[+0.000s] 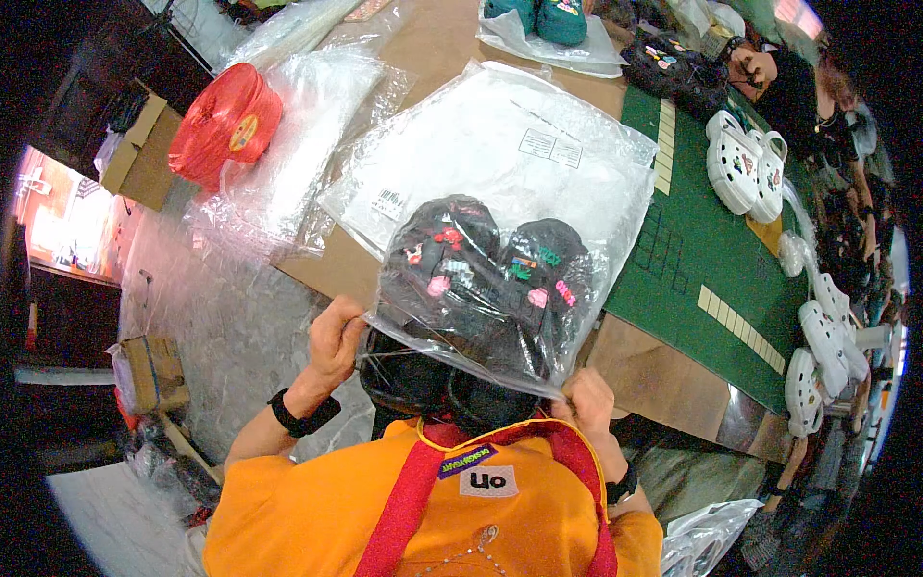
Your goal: Packing decorated clogs into plastic bags.
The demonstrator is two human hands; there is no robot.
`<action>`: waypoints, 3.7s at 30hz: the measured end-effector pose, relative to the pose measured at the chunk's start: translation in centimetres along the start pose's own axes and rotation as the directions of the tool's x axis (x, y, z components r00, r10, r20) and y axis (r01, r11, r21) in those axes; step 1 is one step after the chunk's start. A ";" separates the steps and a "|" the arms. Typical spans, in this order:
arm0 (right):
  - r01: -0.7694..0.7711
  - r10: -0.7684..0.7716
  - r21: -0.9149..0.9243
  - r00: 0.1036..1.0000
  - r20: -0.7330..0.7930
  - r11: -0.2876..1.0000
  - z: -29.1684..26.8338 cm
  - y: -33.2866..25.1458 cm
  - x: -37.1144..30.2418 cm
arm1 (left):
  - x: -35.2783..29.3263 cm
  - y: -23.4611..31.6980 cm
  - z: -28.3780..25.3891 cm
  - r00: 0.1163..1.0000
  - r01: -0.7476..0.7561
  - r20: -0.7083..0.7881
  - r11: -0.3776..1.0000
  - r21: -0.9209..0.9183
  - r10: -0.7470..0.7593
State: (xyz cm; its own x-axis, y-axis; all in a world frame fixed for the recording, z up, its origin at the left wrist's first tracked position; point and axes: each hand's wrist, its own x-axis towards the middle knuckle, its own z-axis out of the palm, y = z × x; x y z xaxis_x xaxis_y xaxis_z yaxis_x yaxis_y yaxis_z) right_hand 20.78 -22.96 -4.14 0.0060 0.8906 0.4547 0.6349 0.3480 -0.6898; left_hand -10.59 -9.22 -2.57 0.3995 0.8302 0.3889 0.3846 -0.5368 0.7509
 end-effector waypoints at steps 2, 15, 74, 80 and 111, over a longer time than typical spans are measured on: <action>0.033 -0.026 -0.151 0.998 0.053 0.988 0.1 0.0 -0.4 | -1.5 -0.9 0.2 0.999 0.023 -0.044 1.000 -0.019 -0.024; -0.485 0.493 0.192 0.870 0.007 0.853 0.7 -0.6 -0.1 | -1.5 -0.7 1.1 0.927 0.361 0.000 0.896 -0.260 -0.374; -0.105 0.135 0.111 0.941 -0.310 0.988 -14.3 -8.6 21.3 | 17.7 11.2 -8.9 0.980 -0.100 -0.198 0.912 -0.397 0.021; 0.116 -0.146 -0.124 0.952 -0.267 0.985 -20.7 -6.0 29.3 | 22.9 13.9 -11.4 0.750 -0.635 -0.203 0.771 0.048 0.630; -0.199 0.200 -0.041 0.979 0.040 0.979 -0.4 -1.5 7.2 | 5.4 1.7 8.6 0.765 -0.577 0.393 0.814 0.065 0.511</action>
State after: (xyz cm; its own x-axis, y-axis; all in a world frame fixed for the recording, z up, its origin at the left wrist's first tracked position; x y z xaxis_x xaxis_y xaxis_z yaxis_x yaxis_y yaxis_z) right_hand 20.20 -17.15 0.39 0.1019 0.9534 0.2841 0.6524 0.1515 -0.7425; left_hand -0.59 -6.92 -3.75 0.8288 0.3016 0.4712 0.1364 -0.9258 0.3526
